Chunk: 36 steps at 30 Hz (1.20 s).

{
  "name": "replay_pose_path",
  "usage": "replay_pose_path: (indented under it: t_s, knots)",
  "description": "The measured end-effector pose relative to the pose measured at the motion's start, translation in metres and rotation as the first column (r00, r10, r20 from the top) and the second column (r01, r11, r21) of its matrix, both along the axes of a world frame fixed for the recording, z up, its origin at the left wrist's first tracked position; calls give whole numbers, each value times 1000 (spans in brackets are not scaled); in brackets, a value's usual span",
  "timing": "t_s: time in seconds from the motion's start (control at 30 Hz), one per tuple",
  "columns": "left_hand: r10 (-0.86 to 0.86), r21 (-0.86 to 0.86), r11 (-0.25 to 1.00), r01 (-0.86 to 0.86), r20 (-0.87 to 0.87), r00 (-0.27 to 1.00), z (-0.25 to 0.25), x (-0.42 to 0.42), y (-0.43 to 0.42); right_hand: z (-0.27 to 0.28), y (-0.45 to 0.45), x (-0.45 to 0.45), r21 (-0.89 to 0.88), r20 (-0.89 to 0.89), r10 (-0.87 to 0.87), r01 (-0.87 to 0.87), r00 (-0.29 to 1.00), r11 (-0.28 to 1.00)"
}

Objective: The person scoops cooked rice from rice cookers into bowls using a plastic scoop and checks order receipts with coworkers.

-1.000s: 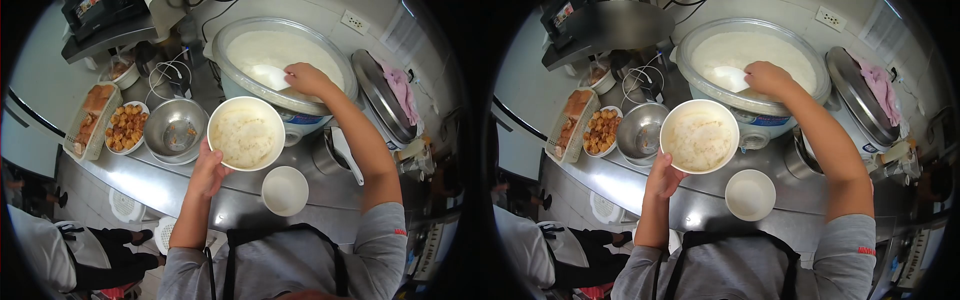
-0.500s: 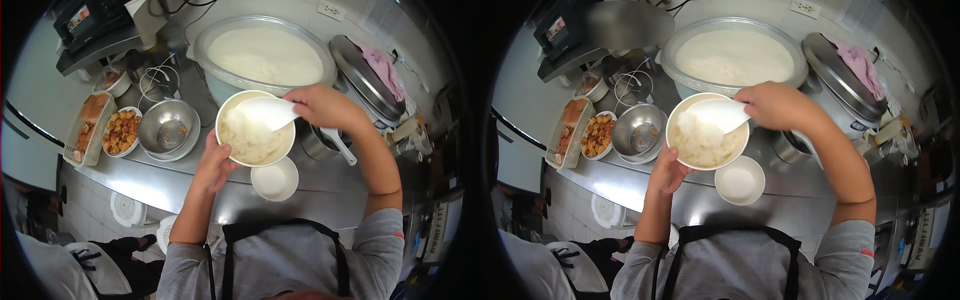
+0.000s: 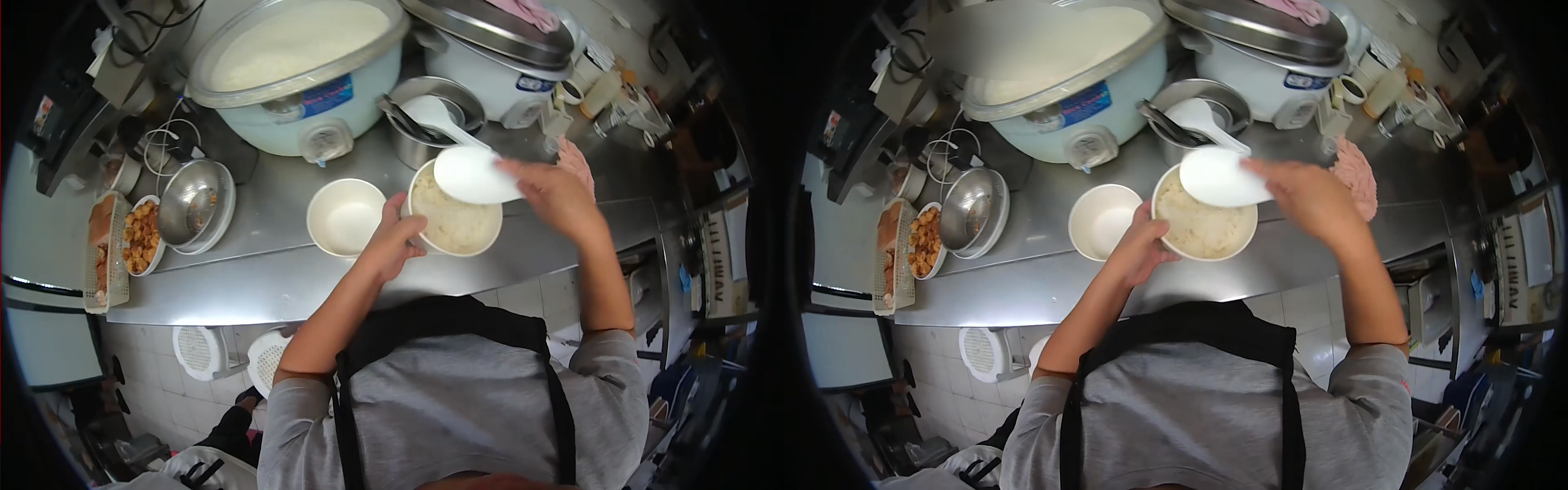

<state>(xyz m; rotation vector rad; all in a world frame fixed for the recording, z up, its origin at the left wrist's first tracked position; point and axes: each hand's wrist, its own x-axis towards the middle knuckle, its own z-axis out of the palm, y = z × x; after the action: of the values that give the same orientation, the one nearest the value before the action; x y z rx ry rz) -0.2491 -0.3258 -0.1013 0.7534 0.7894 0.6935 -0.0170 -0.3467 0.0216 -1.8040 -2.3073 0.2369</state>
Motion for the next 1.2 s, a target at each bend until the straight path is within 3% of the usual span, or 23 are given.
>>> replay_pose_path:
  t_s: [0.1, 0.23, 0.3, 0.37, 0.43, 0.47, 0.57, 0.67, 0.77, 0.87, 0.93, 0.97, 1.07, 1.17, 1.2]
  knots:
    - [0, -100, 995, 1, 17, 1000, -48, 30, 6, -39, -9, 14, -107, 135, 14, 1, 991, 994]
    - [15, -141, 990, -3, 85, 996, -86, 47, 8, -90, -3, -2, -239, 145, 62, -26, 987, 971]
    - [-6, -120, 992, -26, -257, 967, -71, 51, 4, -106, 2, -4, -300, 94, 48, -17, 994, 954]
    - [-20, -36, 999, 1, -532, 847, -40, 52, 3, -109, 7, 0, -318, 89, 78, -46, 993, 947]
    - [167, 304, 939, 162, -814, 557, -55, 45, 9, -107, 7, 5, -303, 126, 150, -106, 981, 947]
    - [303, 428, 856, 291, -870, 388, -61, 44, 12, -102, 7, 7, -321, 152, 161, -105, 975, 941]
    - [389, 552, 783, 286, -794, 467, -35, 56, 29, -80, 12, 11, -344, 222, 150, -67, 963, 937]
    - [342, 636, 662, 397, -728, 594, -52, 74, 68, -82, 12, 7, -352, 230, 57, 29, 971, 935]
    - [280, 487, 632, 603, -869, 409, -54, 84, 84, -98, 14, 4, -391, 224, 12, 78, 974, 917]
    - [408, 630, 652, 421, -760, 506, -71, 80, 72, -101, 10, 2, -394, 201, 11, 71, 980, 916]
    - [104, 343, 896, 284, -781, 616, -57, 71, 52, -97, 9, 8, -358, 143, 9, 44, 990, 933]
    - [-37, 162, 960, 228, -734, 678, -46, 66, 42, -92, 8, 12, -330, 139, -13, 59, 990, 942]
    - [-238, 18, 928, 372, -739, 631, -21, 56, 27, -82, 7, 14, -299, 160, -47, 93, 986, 950]
    - [51, 320, 839, 441, -852, 521, -35, 62, 59, -85, 15, 4, -359, 220, -39, 118, 975, 926]
    - [145, 426, 803, 417, -818, 556, -38, 66, 66, -92, 17, 0, -369, 219, -46, 127, 975, 921]
